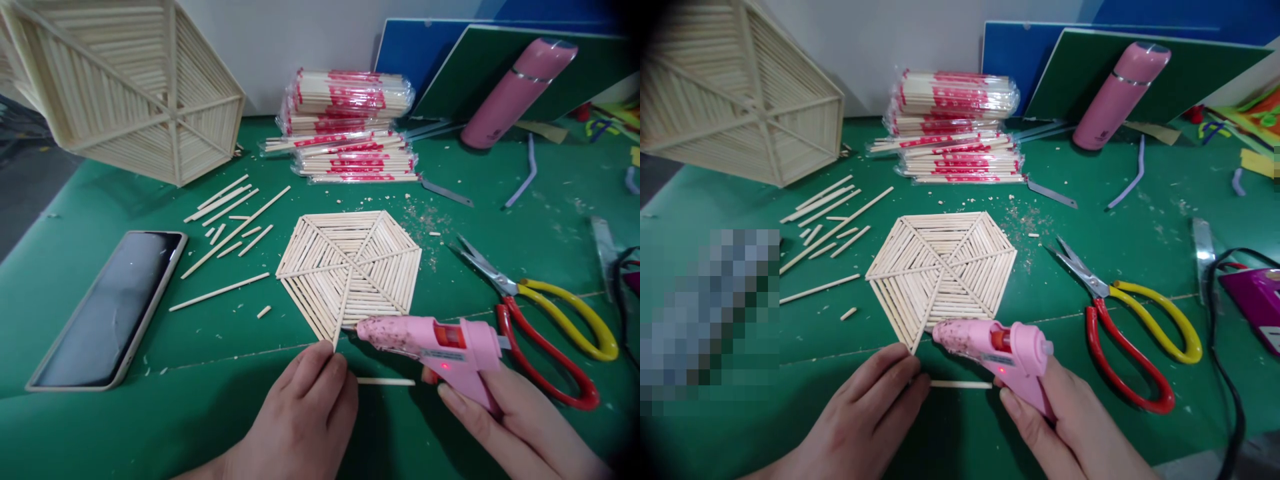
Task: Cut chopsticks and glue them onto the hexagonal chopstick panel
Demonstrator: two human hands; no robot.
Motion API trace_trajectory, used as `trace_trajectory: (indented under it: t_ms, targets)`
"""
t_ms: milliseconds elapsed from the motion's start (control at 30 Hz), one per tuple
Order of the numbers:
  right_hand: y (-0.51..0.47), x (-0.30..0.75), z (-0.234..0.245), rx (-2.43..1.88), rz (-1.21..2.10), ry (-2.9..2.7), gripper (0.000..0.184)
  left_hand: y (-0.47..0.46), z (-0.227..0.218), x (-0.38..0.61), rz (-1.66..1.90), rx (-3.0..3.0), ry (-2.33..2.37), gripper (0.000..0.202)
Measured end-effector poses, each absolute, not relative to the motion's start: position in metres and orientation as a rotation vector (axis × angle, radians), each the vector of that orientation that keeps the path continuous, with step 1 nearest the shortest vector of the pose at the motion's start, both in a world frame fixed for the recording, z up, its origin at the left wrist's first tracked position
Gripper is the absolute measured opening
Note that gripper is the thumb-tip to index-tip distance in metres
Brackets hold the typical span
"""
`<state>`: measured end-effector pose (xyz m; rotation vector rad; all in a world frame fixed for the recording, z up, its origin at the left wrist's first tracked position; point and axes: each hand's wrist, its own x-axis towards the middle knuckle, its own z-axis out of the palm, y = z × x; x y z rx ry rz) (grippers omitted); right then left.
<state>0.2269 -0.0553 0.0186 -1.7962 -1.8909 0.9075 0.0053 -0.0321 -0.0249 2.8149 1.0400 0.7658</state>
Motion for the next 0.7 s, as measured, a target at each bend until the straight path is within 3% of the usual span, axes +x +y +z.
trace_trajectory:
  t_ms: [700]
  targets:
    - [-0.058, 0.233, 0.012, -1.725, 0.902, -1.924, 0.024, -0.028, -0.02, 0.009, 0.83, 2.809, 1.019, 0.037]
